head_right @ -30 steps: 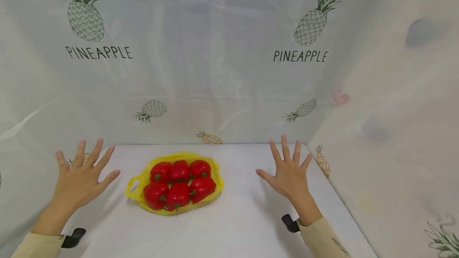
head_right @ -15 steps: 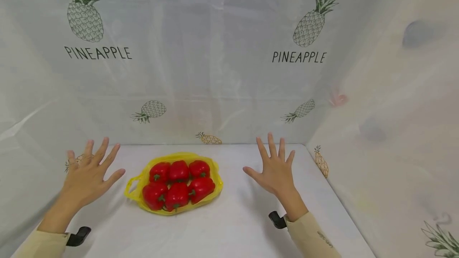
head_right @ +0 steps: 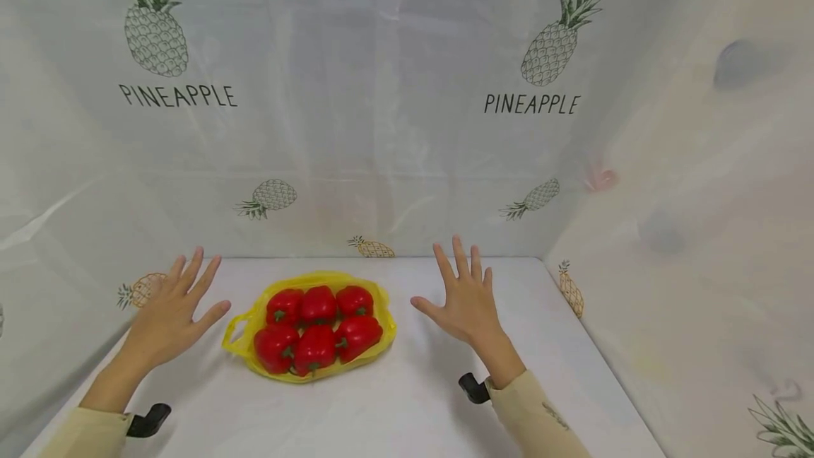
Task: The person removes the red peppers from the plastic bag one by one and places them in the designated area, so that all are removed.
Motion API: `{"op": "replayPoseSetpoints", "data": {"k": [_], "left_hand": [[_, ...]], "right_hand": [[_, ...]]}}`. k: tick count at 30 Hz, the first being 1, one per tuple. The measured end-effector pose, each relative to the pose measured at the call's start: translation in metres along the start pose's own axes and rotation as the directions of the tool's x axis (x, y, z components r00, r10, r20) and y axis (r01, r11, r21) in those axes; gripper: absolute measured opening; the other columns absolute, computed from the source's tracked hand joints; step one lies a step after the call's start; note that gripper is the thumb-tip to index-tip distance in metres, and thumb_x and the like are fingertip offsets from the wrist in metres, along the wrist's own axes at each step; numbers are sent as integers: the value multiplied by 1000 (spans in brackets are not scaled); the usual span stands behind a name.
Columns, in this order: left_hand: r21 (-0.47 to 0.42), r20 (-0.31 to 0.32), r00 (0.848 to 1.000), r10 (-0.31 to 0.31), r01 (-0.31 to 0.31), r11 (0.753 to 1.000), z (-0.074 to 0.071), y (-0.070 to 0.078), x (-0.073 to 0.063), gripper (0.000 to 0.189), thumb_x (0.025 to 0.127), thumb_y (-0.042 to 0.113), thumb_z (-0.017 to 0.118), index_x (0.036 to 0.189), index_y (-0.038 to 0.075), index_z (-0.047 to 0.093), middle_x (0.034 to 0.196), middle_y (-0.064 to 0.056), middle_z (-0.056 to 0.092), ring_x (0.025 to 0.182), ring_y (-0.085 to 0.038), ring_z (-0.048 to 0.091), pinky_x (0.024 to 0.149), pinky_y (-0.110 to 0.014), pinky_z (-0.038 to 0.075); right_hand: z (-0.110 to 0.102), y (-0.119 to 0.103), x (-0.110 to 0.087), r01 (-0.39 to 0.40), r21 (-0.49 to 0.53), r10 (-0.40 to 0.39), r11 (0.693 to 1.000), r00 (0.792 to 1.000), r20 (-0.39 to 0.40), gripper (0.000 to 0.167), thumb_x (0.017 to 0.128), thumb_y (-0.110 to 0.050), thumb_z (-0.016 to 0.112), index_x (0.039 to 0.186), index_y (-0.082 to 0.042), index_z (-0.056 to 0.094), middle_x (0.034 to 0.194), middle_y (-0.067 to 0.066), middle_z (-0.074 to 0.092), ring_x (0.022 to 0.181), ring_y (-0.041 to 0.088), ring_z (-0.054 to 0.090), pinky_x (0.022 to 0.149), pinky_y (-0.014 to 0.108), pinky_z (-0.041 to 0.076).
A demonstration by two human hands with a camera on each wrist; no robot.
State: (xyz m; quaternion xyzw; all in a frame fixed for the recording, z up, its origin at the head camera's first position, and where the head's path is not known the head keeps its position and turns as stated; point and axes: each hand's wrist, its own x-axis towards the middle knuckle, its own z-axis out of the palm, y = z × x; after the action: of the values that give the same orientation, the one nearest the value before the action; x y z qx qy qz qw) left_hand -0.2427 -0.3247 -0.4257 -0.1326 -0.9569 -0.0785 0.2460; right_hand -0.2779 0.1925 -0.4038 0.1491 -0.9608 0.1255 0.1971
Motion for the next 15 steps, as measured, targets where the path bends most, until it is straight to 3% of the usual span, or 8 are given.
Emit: {"op": "replayPoseSetpoints", "data": {"k": [8, 12, 15], "left_hand": [[-156, 49, 998, -40, 48, 987, 5, 5, -2, 91, 104, 50, 61, 173, 25, 7, 179, -14, -1, 162, -48, 1, 118, -81, 10], [-198, 96, 993, -72, 90, 976, 5, 9, 1, 91, 104, 51, 60, 173, 25, 6, 180, -10, -4, 162, -47, 4, 103, -87, 27], [-233, 118, 989, -85, 111, 966, 6, 11, 3, 92, 104, 51, 61, 173, 25, 6, 180, -9, -3, 161, -49, 9, 95, -90, 30]], "right_hand": [[3, -13, 3, 7, 47, -7, 999, 1000, 11, 108, 88, -71, 69, 172, -26, 19, 179, 12, 5, 159, 53, 18, 112, 79, 33], [6, -19, 5, 11, 70, -12, 997, 1000, 17, 106, 89, -70, 70, 172, -27, 19, 179, 13, 8, 155, 55, 27, 105, 77, 43], [8, -23, 6, 15, 83, -17, 996, 1000, 21, 106, 89, -69, 71, 172, -27, 19, 179, 13, 10, 153, 53, 31, 102, 76, 47]]}}
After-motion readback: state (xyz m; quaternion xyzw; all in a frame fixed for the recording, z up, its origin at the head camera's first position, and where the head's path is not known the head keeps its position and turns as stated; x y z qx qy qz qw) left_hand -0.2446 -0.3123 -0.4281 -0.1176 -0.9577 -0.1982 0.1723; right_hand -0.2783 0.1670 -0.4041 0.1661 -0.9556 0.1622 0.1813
